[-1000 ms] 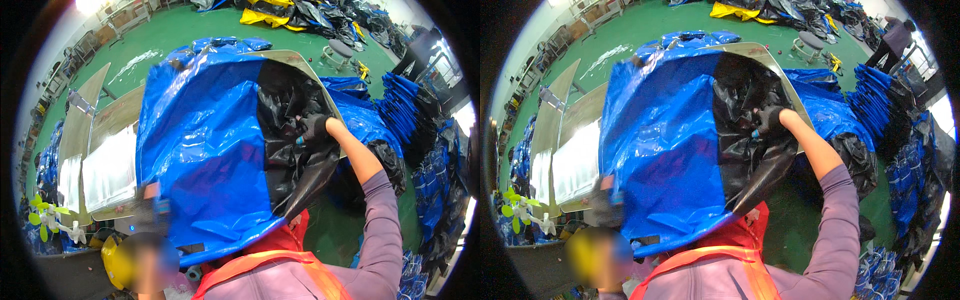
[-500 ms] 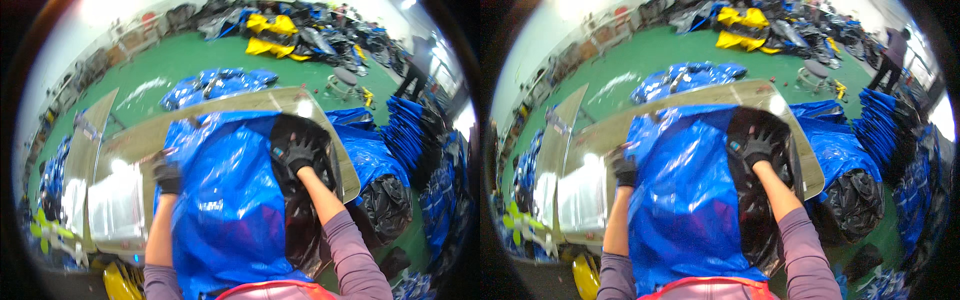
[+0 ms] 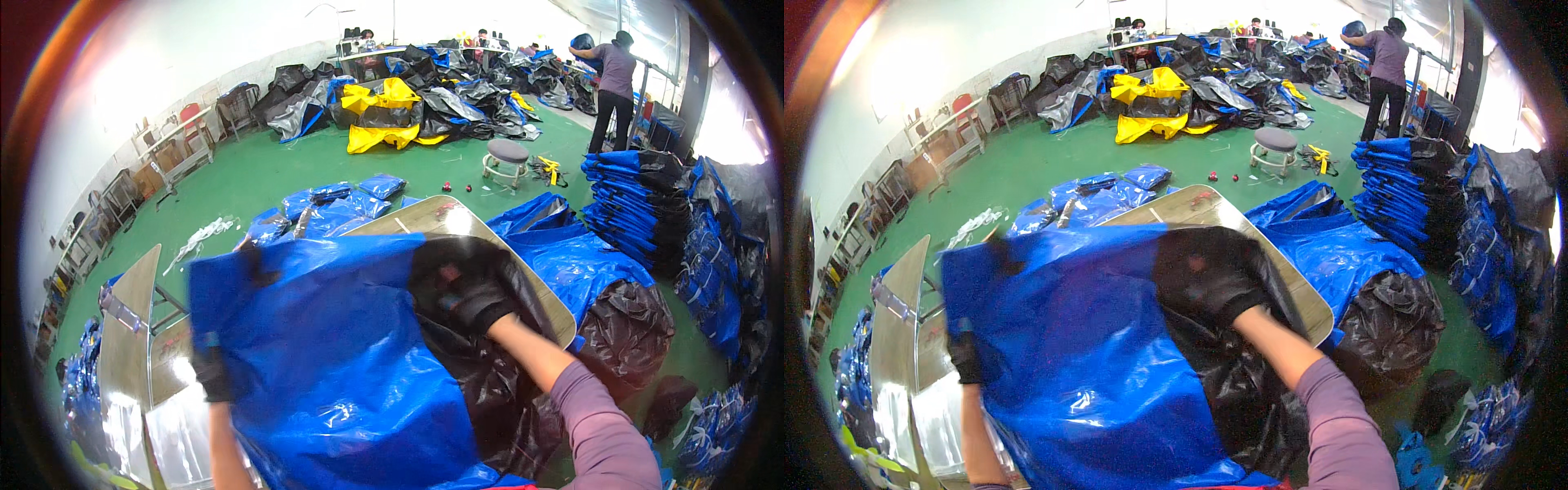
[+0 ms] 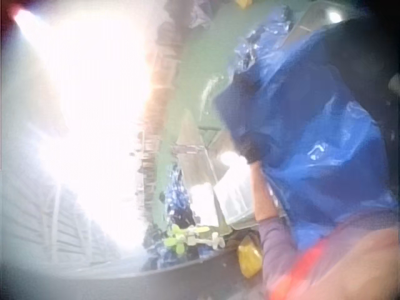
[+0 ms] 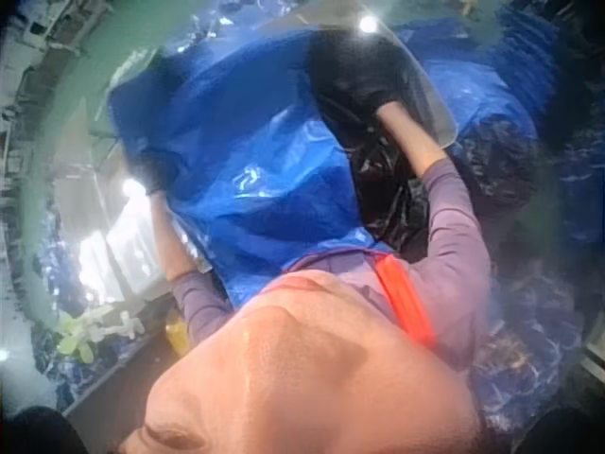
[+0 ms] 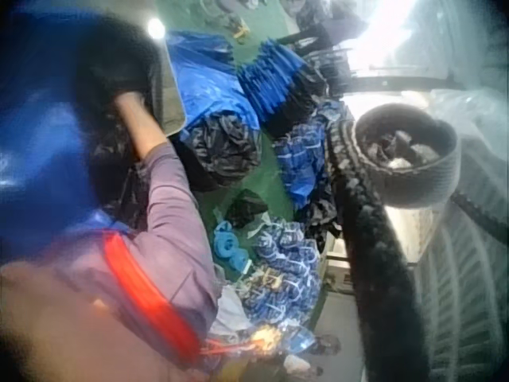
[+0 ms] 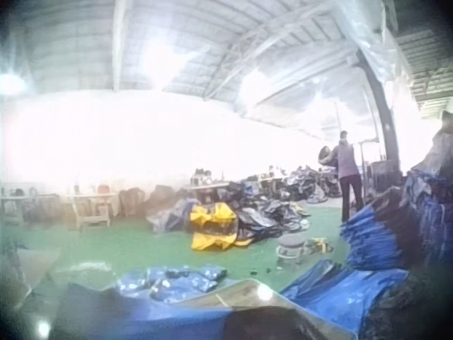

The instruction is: The person repeatedly folds blue and black tarps and places them into clear plastic bags on a table. The person then removes the tarps from the bags and refolds them, repeating the cycle multiple times.

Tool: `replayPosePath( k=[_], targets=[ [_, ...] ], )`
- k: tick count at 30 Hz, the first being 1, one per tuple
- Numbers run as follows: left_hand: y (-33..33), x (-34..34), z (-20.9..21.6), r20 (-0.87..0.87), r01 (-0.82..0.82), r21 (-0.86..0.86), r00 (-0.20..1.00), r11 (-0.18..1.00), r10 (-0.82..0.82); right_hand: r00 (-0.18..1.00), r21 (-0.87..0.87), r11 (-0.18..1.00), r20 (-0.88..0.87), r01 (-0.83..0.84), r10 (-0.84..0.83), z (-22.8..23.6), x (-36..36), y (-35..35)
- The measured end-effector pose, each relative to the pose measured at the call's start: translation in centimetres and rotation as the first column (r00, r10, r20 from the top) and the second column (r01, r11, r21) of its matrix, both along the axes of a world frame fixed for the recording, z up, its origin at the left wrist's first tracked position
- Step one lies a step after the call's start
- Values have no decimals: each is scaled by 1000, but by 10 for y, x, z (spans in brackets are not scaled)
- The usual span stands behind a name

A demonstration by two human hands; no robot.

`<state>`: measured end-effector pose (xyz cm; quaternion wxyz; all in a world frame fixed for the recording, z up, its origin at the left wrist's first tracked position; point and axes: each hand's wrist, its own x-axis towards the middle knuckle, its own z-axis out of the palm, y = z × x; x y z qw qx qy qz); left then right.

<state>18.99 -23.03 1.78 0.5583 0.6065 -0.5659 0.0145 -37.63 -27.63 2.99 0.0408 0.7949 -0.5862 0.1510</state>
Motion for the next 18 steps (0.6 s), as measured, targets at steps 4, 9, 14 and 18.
replayPosePath(
  k=[4, 9, 14, 18],
  targets=[
    [-6, 31, 12, 231, -444, 313, 893, 840, 386, 992, 39, 998, -119, -47, 51, 18, -25, -2],
    [14, -90, -18, 483, -312, 161, 852, 936, 201, 922, -455, 838, 85, -300, 377, 15, 5, 12],
    [48, -222, -26, 524, 262, 701, 442, 663, -728, 932, -369, 858, -80, -357, 353, 77, 63, -40],
    [19, -266, -2, 234, 499, 582, 654, 643, -719, 963, 18, 995, -250, -100, 102, 99, 86, -97]
  ],
)
